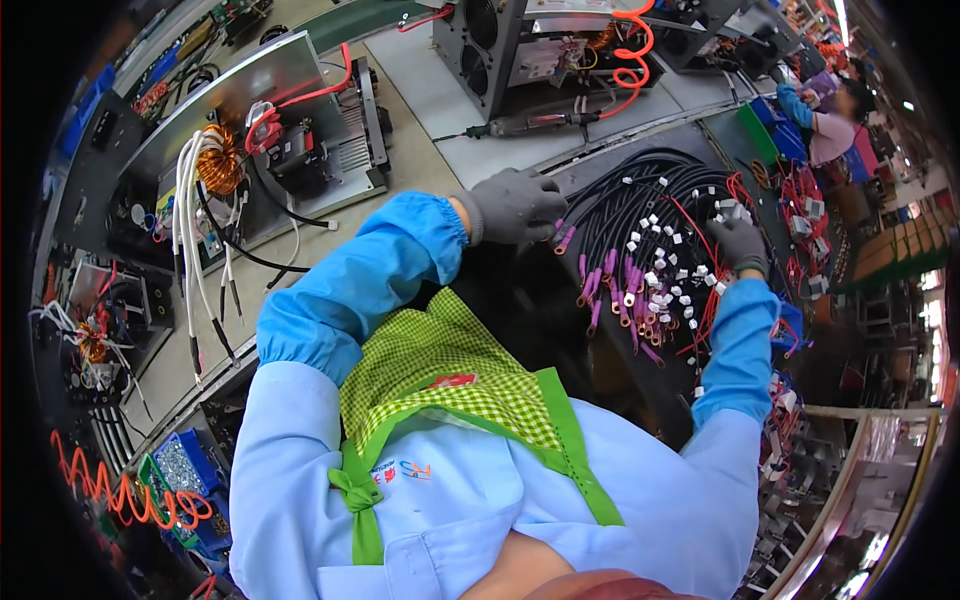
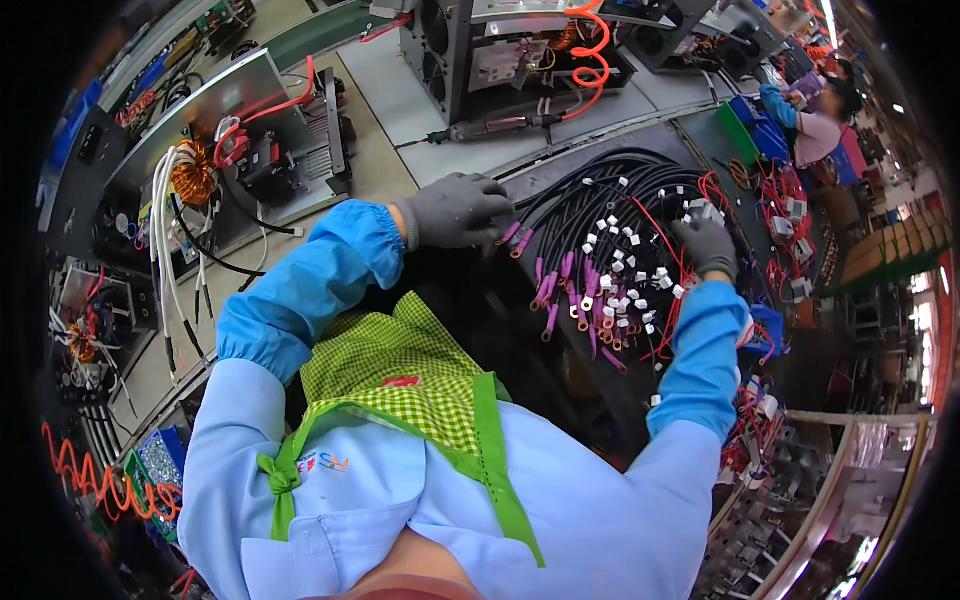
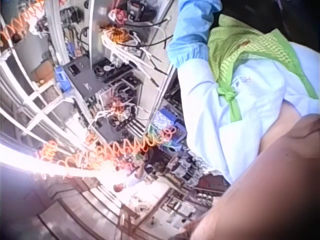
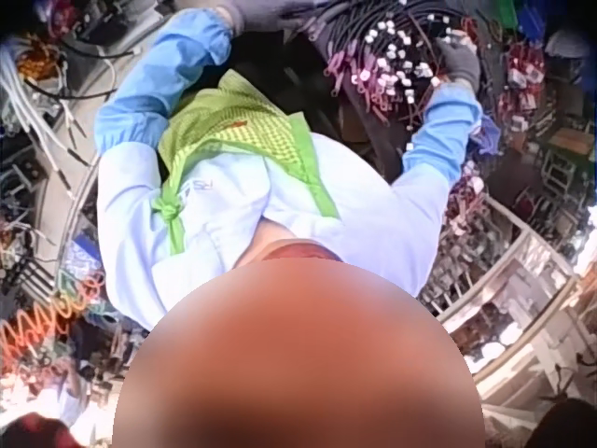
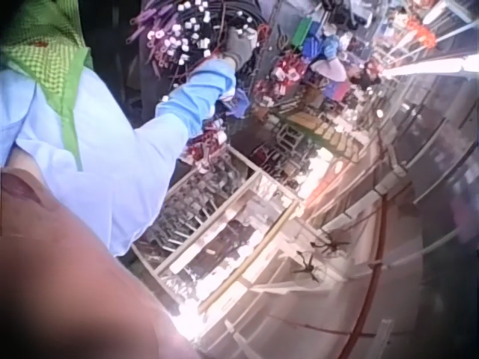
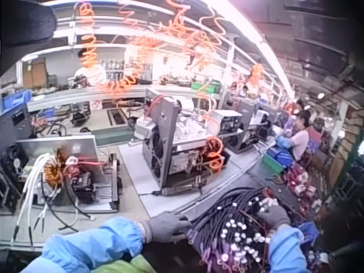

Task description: Connecting electrical wiring and installing components into a metal enclosure using an electric screwdriver and wrench.

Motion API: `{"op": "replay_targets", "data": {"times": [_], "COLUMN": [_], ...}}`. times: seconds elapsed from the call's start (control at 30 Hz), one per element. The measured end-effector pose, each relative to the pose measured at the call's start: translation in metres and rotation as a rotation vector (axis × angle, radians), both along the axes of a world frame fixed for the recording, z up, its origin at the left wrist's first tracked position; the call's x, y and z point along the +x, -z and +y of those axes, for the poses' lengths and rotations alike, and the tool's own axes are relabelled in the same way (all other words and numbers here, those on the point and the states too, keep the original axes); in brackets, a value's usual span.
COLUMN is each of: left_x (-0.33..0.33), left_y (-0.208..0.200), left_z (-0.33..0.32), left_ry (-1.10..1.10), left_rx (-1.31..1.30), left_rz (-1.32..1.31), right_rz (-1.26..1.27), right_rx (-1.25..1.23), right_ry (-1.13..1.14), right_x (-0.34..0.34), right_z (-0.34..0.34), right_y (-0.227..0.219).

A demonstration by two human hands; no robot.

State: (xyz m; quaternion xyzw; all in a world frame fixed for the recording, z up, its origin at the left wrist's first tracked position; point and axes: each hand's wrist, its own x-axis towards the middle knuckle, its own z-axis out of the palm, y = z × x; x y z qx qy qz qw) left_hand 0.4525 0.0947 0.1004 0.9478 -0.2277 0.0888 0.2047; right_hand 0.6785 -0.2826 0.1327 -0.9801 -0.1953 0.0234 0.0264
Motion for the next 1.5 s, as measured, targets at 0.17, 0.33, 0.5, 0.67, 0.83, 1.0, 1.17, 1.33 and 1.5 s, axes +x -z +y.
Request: {"op": "replay_targets", "data": {"times": [0.17,0.33,0.5,0.67,0.83,1.0,1.17,1.33,1.5], "left_x": [-0.004,-0.012,-0.022,-0.019,-0.016,-0.011,-0.009,0.0,0.008], "left_y": [0.009,0.028,0.038,0.033,0.028,0.018,0.013,0.013,0.009], "left_z": [-0.013,0.009,0.015,0.014,0.01,0.009,0.011,-0.007,-0.007], "left_ry": [0.036,0.01,-0.01,0.027,0.065,0.081,0.106,0.136,0.132], "left_rx": [-0.04,-0.045,-0.068,-0.141,-0.192,-0.223,-0.224,-0.257,-0.233], "left_rz": [0.055,0.036,0.117,0.159,0.103,0.157,0.149,0.033,0.113], "right_rz": [-0.081,-0.151,-0.461,-0.414,-0.924,-1.638,-1.864,-1.278,-1.382], "right_rx": [-0.417,0.258,0.575,1.437,1.526,0.664,0.715,0.492,1.1], "right_ry": [0.092,-0.015,-0.109,0.272,0.097,0.094,0.102,-0.255,-0.085], "right_x": [0.01,0.008,-0.018,-0.086,-0.098,-0.099,-0.111,-0.041,-0.072], "right_z": [0.04,-0.007,-0.031,-0.004,-0.01,0.012,0.013,0.01,0.003], "right_y": [0.038,0.048,0.018,-0.076,-0.126,-0.152,-0.207,-0.234,-0.273]}}
